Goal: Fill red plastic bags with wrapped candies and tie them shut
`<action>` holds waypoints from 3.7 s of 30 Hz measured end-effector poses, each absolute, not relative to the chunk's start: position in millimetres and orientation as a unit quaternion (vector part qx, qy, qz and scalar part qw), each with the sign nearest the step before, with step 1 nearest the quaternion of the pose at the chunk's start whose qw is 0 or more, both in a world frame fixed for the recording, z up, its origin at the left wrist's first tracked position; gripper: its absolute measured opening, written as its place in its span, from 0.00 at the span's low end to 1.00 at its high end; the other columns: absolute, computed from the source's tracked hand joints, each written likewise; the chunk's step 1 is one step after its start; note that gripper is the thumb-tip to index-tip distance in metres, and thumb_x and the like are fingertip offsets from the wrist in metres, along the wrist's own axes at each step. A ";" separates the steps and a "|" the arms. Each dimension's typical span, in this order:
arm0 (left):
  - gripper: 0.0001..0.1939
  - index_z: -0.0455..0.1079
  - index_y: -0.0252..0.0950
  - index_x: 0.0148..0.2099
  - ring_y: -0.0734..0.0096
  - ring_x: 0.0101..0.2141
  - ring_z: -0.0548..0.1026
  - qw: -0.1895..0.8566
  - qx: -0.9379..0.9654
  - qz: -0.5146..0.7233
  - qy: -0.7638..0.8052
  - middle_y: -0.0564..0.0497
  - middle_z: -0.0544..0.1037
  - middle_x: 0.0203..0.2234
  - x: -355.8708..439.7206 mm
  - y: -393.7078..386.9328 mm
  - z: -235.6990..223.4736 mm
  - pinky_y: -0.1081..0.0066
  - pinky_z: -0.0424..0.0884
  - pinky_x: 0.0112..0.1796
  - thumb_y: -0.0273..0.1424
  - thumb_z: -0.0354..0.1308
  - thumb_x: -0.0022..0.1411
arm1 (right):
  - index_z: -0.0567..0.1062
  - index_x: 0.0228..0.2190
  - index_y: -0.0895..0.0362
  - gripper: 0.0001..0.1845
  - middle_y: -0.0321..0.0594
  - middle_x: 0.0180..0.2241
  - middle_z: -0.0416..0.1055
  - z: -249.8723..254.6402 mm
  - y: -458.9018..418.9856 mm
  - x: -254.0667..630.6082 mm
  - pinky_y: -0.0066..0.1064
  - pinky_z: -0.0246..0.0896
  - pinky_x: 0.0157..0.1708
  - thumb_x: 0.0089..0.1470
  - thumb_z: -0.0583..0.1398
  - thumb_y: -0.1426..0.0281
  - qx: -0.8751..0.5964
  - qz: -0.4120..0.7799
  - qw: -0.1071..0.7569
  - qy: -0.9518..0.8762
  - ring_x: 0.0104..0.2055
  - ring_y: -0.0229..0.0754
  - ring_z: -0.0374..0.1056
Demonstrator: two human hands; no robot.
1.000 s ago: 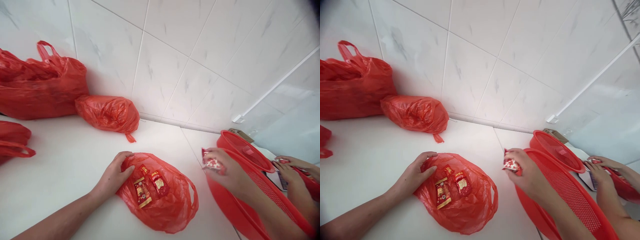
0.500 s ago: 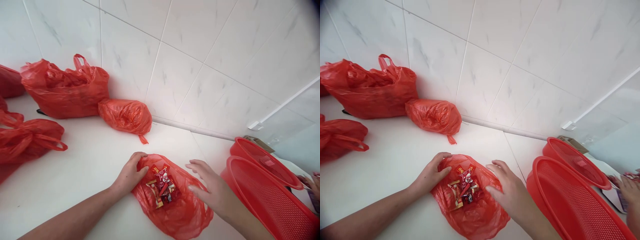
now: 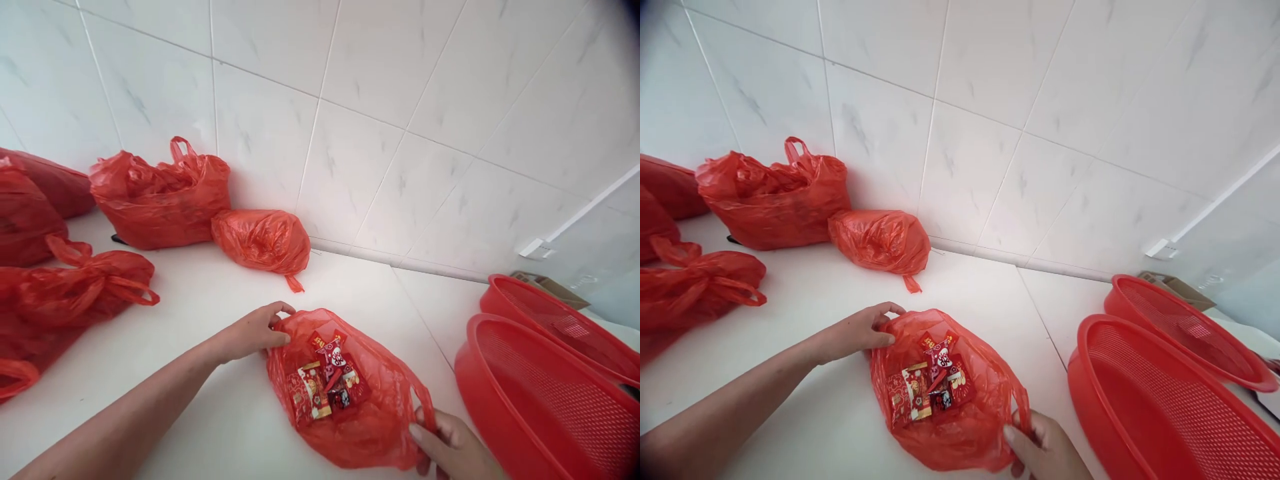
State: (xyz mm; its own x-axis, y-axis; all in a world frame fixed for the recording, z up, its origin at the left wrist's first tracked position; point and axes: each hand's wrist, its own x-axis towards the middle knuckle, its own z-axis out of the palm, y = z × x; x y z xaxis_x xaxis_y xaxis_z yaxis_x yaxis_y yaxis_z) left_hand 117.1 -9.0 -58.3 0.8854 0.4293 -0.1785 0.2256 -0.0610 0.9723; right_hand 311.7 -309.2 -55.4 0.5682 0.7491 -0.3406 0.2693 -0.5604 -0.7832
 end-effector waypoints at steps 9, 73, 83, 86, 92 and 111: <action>0.17 0.65 0.38 0.45 0.79 0.24 0.70 0.655 0.590 0.437 0.177 0.57 0.71 0.26 136.8 -5.6 27.7 0.78 0.68 0.24 0.33 0.62 0.53 | 0.72 0.27 0.54 0.10 0.33 0.24 0.70 18.8 -270.8 363.3 0.28 0.62 0.22 0.45 0.65 0.62 -0.626 0.059 0.759 -0.168 0.25 0.38 0.67; 0.06 0.73 0.30 0.38 0.61 0.32 0.78 0.932 0.262 0.196 0.159 0.42 0.80 0.30 171.8 -77.9 -83.2 0.64 0.71 0.37 0.27 0.59 0.57 | 0.71 0.38 0.56 0.38 0.28 0.16 0.53 -50.1 -207.9 307.7 0.22 0.44 0.18 0.48 0.47 0.37 -0.396 0.458 0.737 -0.300 0.17 0.28 0.44; 0.07 0.67 0.34 0.33 0.69 0.22 0.73 0.905 0.305 0.230 0.190 0.52 0.74 0.20 176.2 -84.4 -81.9 0.70 0.67 0.26 0.33 0.59 0.57 | 0.49 0.61 0.53 0.53 0.28 0.20 0.65 -52.7 -200.7 294.0 0.21 0.47 0.19 0.41 0.67 0.54 -0.477 0.511 0.621 -0.355 0.18 0.29 0.52; 0.08 0.64 0.36 0.29 0.75 0.20 0.69 0.883 0.345 0.242 0.205 0.57 0.70 0.18 179.7 -89.6 -79.3 0.74 0.64 0.24 0.30 0.61 0.53 | 0.59 0.56 0.54 0.42 0.31 0.26 0.67 -38.9 -199.9 284.7 0.26 0.56 0.28 0.41 0.69 0.61 -0.454 0.561 0.575 -0.385 0.26 0.33 0.61; 0.16 0.55 0.38 0.25 0.80 0.19 0.64 0.825 0.465 0.244 0.210 0.61 0.67 0.17 183.9 -102.3 -78.3 0.78 0.59 0.22 0.21 0.62 0.47 | 0.69 0.30 0.56 0.17 0.28 0.22 0.62 -42.3 -197.0 280.5 0.23 0.52 0.24 0.43 0.68 0.60 -0.509 0.521 0.571 -0.379 0.22 0.30 0.56; 0.24 0.69 0.35 0.25 0.64 0.25 0.75 0.850 0.478 0.176 0.135 0.48 0.76 0.20 176.8 -100.6 -62.8 0.68 0.68 0.29 0.46 0.46 0.64 | 0.68 0.46 0.55 0.32 0.35 0.24 0.67 -66.7 -197.4 293.9 0.25 0.52 0.24 0.50 0.54 0.43 -0.421 0.556 0.638 -0.326 0.21 0.33 0.57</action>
State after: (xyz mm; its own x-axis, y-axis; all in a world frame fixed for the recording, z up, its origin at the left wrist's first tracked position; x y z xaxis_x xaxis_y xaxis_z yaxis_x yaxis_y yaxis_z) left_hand 176.8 -100.6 -62.8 0.9015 0.4285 -0.0605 -0.1710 0.4813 0.8597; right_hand 293.9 -197.4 -66.7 0.1680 0.9844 -0.0528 -0.4347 0.0259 -0.9002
